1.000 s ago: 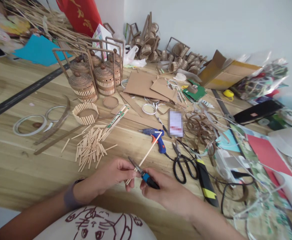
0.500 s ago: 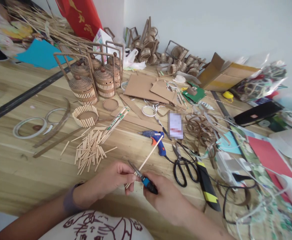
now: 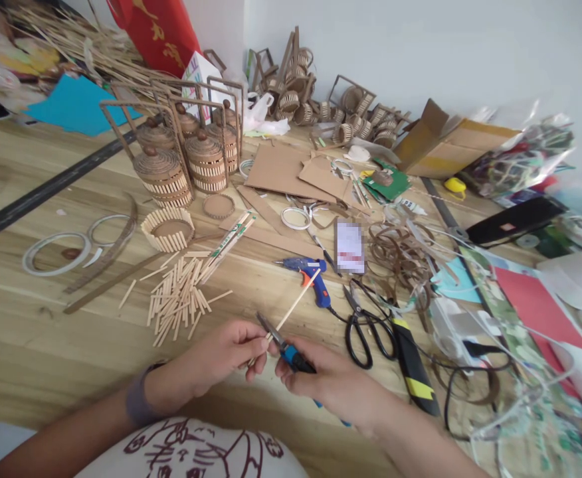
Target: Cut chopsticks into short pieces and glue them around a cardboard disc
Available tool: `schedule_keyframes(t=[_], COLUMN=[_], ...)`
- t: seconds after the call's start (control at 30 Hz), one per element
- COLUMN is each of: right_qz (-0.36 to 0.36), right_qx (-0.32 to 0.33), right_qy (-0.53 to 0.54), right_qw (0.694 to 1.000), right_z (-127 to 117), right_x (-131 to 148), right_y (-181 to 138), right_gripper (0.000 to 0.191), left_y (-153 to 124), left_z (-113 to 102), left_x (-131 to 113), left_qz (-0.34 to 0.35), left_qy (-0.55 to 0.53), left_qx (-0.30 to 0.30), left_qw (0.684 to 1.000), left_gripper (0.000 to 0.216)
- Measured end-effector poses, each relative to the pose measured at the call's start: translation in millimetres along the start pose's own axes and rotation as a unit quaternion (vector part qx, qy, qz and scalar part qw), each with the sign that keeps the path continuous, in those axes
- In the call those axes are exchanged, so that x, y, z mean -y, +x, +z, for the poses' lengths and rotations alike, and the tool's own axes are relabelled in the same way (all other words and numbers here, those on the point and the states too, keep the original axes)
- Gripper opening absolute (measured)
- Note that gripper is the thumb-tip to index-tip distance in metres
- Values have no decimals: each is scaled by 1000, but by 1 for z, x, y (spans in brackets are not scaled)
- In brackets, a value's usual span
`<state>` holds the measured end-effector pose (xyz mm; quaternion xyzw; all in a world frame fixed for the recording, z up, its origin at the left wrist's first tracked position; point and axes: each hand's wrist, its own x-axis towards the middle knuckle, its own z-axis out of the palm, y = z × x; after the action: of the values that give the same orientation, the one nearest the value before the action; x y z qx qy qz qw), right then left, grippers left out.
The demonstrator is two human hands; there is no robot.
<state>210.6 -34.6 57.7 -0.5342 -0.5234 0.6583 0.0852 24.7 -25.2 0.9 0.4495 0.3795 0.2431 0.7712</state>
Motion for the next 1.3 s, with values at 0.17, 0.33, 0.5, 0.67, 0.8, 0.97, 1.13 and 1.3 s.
schedule_keyframes(t=[0.17,0.33,0.5,0.67,0.8,0.97,1.13,1.3], right_qz=[-26,-32,-61,-91,-89,-99,-136,-324], right_qx=[-1,-11,-31,-25,-31,-32,-212,-329], right_qy=[-21,-37,-90,-149,-155,-127,-267,-416], right_qw=[999,999,994,984,983,986,930,784], right_z=[0,1,2,1,-2,-11,-17,-1], right_x=[-7,-11,-12,-17,-17,-16,-30,-32], right_y=[3,5,8,12,11,5,-3,4], right_gripper=[30,25,22,21,21,29,27,19], left_y=[1,2,2,2,3,1,-4,-4], left_z=[1,0,-1,-1,0,-1,-6,-6], left_x=[2,6,8,9,8,2,-5,3], left_qz=[-6,-17,-9,6,12,74,69,117], left_qy=[0,-3,-1,13,9,-4,149,421], left_qx=[2,7,15,21,13,-39,-141,-171], left_qw=[1000,1000,1000,1000,1000,997,976,883], left_gripper=[35,37,41,41,39,36,32,30])
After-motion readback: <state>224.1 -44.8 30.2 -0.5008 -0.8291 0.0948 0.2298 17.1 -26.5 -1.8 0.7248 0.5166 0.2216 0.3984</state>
